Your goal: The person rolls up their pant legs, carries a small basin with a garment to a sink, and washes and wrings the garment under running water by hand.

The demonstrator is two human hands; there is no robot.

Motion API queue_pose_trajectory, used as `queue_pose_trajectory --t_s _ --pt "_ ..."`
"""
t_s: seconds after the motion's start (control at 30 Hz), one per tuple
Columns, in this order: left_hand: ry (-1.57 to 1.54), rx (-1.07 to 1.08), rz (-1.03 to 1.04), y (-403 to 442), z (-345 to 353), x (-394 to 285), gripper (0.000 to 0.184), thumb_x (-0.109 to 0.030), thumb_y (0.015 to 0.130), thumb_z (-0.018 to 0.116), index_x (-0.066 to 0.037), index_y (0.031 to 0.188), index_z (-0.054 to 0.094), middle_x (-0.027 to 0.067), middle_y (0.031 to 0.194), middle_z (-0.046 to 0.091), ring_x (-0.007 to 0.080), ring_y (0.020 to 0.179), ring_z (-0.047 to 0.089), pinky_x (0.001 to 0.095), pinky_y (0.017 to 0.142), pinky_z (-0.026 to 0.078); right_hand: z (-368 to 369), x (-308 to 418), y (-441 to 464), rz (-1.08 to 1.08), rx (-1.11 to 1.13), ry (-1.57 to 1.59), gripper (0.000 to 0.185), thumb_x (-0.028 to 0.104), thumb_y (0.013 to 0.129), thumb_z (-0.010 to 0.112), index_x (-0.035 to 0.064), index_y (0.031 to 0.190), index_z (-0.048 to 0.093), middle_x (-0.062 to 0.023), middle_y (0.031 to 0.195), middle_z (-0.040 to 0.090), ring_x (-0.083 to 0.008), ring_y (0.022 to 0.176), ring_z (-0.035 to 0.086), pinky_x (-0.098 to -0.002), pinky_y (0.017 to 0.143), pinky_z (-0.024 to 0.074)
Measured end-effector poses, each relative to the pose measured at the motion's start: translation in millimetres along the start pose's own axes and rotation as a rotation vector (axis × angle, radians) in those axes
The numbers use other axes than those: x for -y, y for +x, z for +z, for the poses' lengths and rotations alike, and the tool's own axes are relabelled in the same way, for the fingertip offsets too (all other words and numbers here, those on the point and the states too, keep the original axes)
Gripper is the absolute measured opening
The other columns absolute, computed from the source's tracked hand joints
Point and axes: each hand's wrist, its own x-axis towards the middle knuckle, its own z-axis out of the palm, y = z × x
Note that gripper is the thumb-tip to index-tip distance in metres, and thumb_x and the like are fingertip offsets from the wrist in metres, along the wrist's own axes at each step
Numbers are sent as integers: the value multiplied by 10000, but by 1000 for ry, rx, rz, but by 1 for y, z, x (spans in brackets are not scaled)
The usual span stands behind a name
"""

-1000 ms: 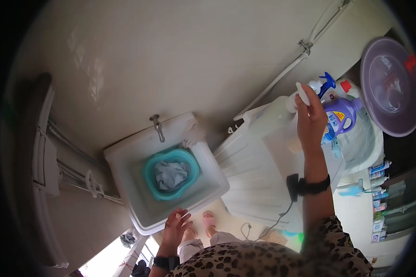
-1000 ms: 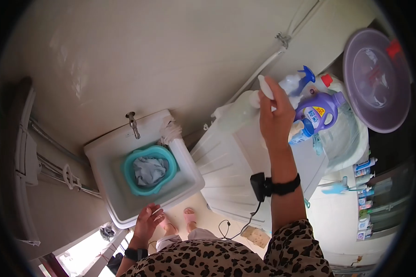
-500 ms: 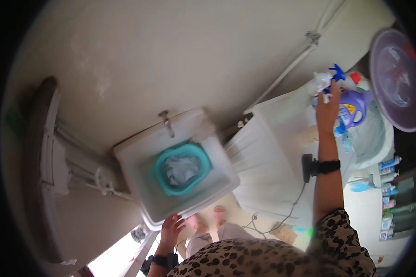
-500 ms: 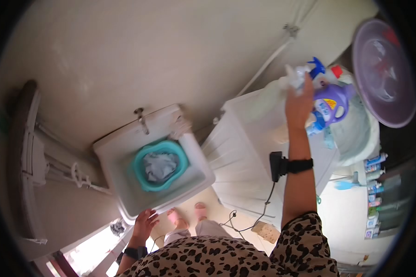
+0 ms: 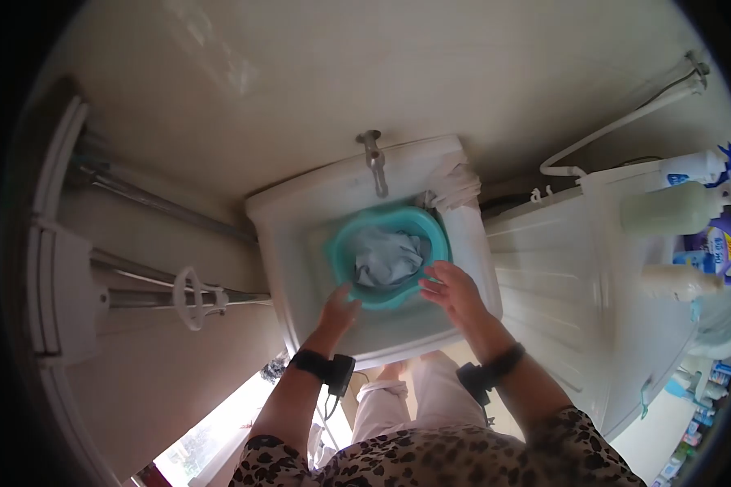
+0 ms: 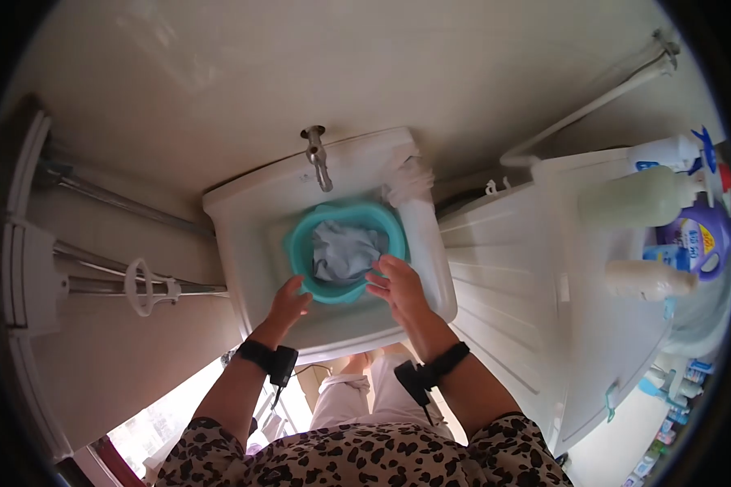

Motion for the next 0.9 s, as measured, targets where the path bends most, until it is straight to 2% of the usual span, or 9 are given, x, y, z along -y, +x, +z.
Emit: queue_pose_trajectory --t_s 0.23,0.33,0.43,0.53,0.57,0.67,0.7,0.77,0.9 --pt "488 -132 205 89 52 24 808 -264 686 715 -81 1366 318 224 1334 368 343 1220 390 442 984 361 -12 -21 60 96 -70 -67 416 169 863 555 -15 1217 439 -146 1168 506 -277 999 550 -398 847 473" --pt "572 -295 17 105 92 12 846 -225 677 720 -84 1382 275 223 1345 352 344 1258 335 428 1019 320 -18 -31 77 93 -124 -60 374 160 856 545 -15 1181 485 -115 1133 531 -235 964 574 -354 799 504" --pt "801 55 -48 110 115 -7 761 -143 716 681 -69 1370 298 229 1369 322 374 1263 326 428 1019 323 -21 -41 90 111 -104 -32 387 161 856 548 -17 1191 475 -124 1145 527 -240 977 567 -353 802 501" --pt "453 395 340 162 94 72 704 -35 742 605 -73 1375 300 235 1407 261 425 1284 269 442 1023 320 -25 -52 104 134 -103 -3 397 162 856 548 -20 1200 467 -130 1141 527 -242 979 564 -355 804 499" --pt "258 287 56 151 72 40 646 19 754 519 -75 1363 325 223 1394 307 417 1268 317 431 1012 342 -25 -55 107 133 -139 1 402 162 853 552 -18 1201 467 -133 1142 526 -242 984 561 -351 800 499" --pt "999 -424 366 150 98 85 471 -63 811 493 -53 1274 413 179 1198 525 350 1065 530 406 914 430 -18 -66 120 118 -212 -2 410 168 848 559 -14 1204 469 -135 1152 524 -245 1002 551 -344 798 490" --pt "1072 -428 290 140 116 87 447 -123 841 501 -50 1271 403 161 1187 534 318 925 594 386 819 484 -16 -71 124 108 -224 -7 411 175 849 558 -13 1204 470 -131 1159 524 -247 1008 547 -343 805 483" --pt "186 -105 92 136 80 68 489 -168 836 535 -51 1284 377 177 1175 529 283 914 591 371 766 500 -13 -82 128 98 -263 -37 428 204 857 561 -7 1214 455 -125 1177 514 -256 1026 535 -358 838 468" --pt "7 -160 -23 134 70 12 456 -140 775 571 -45 1205 456 126 956 617 218 824 597 351 632 502 2 -88 140 192 -423 -19 473 322 878 555 7 1212 443 -107 1174 510 -260 1036 522 -396 906 442"
